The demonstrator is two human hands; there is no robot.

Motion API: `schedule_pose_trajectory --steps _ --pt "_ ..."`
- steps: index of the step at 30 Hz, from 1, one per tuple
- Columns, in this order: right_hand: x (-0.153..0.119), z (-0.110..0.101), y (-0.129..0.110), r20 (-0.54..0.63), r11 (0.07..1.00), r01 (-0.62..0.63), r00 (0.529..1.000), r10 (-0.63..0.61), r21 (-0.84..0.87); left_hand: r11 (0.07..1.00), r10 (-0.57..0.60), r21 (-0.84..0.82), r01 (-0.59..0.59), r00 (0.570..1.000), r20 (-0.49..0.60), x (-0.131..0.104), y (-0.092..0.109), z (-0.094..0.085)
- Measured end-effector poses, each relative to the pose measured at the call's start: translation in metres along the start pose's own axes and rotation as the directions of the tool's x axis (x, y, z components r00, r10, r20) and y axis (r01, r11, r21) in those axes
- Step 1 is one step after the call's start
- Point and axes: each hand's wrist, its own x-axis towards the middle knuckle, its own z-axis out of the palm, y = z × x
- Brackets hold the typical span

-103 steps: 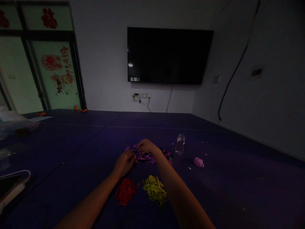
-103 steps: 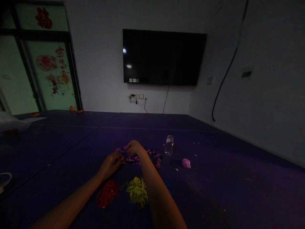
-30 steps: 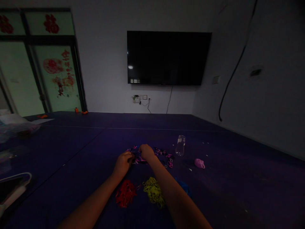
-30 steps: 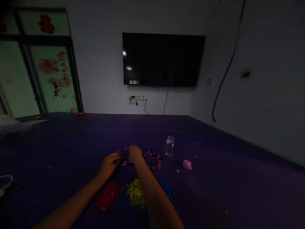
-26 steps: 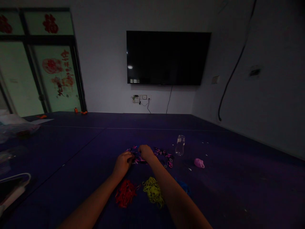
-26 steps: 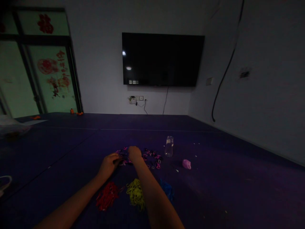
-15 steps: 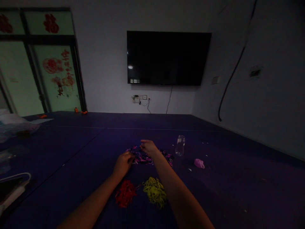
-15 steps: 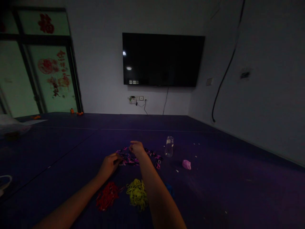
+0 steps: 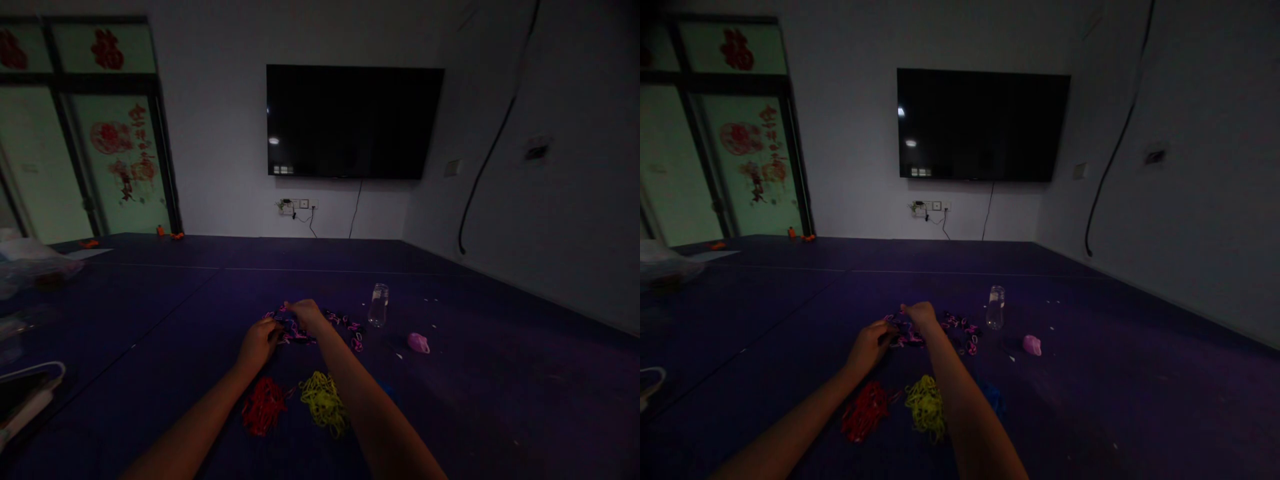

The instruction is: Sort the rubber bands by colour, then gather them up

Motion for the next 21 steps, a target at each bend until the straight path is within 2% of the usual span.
schedule_pose_trajectory --steps 2,3,4,5,7,8,10,13,15,19,21 --pt "-0.006 0.003 0.004 -0.088 0.980 0.071 0.992 -0.089 -0.186 1.000 -0.004 -0.003 0.004 1.000 0.006 0.000 0.001 -0.001" --pt "-0.010 0.005 0.005 -0.127 0.929 0.109 0.978 -0.163 -0.354 1.000 -0.008 -0.003 0.008 1.000 0.007 0.000 0.002 -0.001" --pt "-0.013 0.007 0.005 -0.143 0.823 0.131 0.958 -0.248 -0.552 1.000 -0.012 -0.002 0.013 1.000 0.008 0.000 0.002 -0.001" --pt "-0.017 0.009 0.005 -0.131 0.663 0.128 0.936 -0.326 -0.738 1.000 -0.015 -0.001 0.015 1.000 0.009 0.000 0.003 -0.002" --pt "-0.025 0.013 0.004 -0.053 0.316 0.086 0.911 -0.409 -0.945 1.000 -0.017 -0.001 0.017 1.000 0.008 0.001 0.004 -0.002" --pt "-0.028 0.015 0.004 -0.025 0.220 0.074 0.910 -0.415 -0.973 1.000 -0.017 0.000 0.017 1.000 0.008 0.001 0.005 -0.002" --pt "-0.032 0.016 0.003 0.004 0.140 0.072 0.901 -0.434 -0.987 1.000 -0.016 0.002 0.016 1.000 0.007 0.001 0.005 -0.002" --pt "-0.033 0.017 0.002 0.002 0.147 0.079 0.887 -0.461 -0.986 1.000 -0.013 0.007 0.013 1.000 0.003 0.001 0.005 -0.002" --pt "-0.031 0.016 0.002 -0.020 0.217 0.090 0.890 -0.456 -0.972 1.000 -0.010 0.007 0.010 1.000 0.004 0.001 0.005 -0.002" --pt "-0.022 0.017 0.003 -0.013 0.583 0.224 0.927 -0.374 -0.781 1.000 -0.001 0.004 0.001 1.000 0.012 0.000 0.006 -0.003" --pt "-0.017 0.020 0.005 0.045 0.701 0.274 0.944 -0.327 -0.658 1.000 -0.009 0.008 0.009 1.000 -0.002 0.000 0.005 -0.003"
